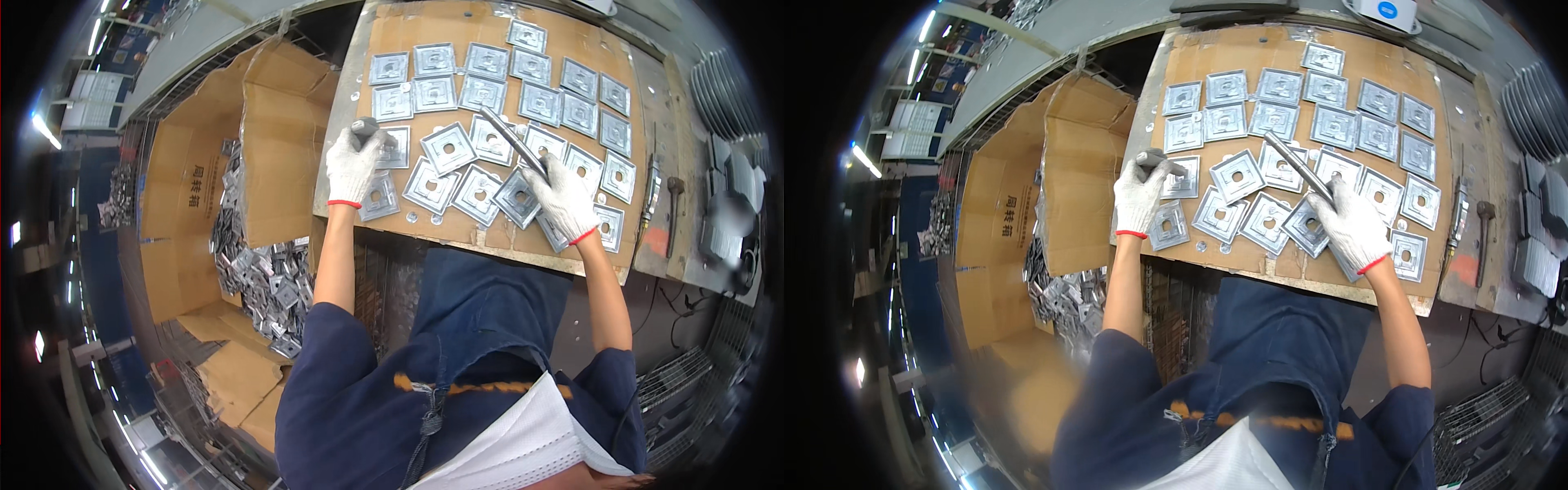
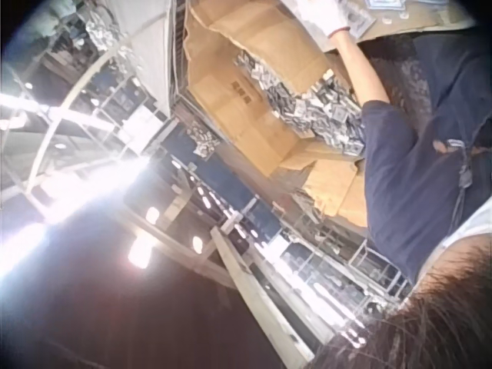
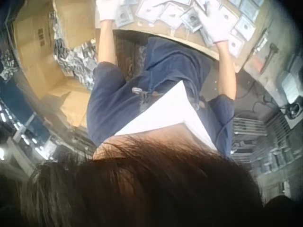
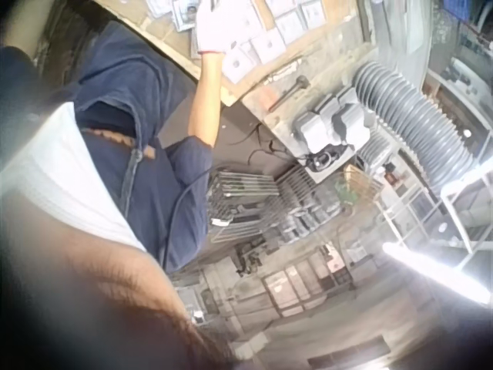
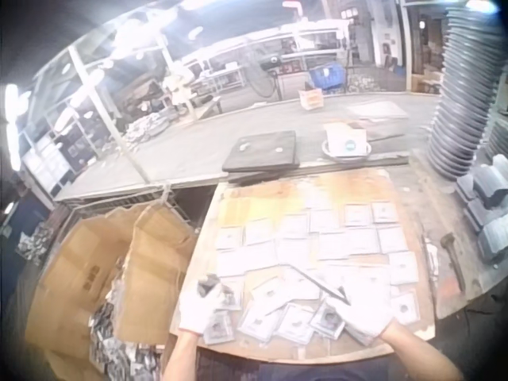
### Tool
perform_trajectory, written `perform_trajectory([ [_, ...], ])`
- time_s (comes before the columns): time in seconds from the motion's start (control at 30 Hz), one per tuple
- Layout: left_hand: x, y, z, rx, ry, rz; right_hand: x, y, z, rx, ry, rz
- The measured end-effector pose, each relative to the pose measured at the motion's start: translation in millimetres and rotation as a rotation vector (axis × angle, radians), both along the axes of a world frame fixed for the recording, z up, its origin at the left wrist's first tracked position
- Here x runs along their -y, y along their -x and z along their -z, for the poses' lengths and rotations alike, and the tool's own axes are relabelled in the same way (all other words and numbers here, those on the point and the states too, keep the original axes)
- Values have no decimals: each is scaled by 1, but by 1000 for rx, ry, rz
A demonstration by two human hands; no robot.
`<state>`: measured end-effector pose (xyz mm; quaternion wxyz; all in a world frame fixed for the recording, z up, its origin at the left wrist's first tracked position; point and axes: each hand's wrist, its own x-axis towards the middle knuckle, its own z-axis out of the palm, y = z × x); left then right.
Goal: Using a hammer and punch to process or clear holes in metal plates at a workbench.
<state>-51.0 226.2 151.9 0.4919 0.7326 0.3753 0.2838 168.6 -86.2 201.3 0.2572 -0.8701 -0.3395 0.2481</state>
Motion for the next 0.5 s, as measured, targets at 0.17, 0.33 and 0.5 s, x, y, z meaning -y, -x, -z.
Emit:
perform_trajectory([
  [0.17, 5, 0, -7, -128, -21, 44, -2, 7, 1, -123, -50, -6],
  [0.33, 15, 5, -16, -274, -117, 26, -6, 6, 12, -163, -60, -28],
  [0.5, 5, 7, -13, -270, -159, 93, -18, 9, 7, -135, -26, -89],
])
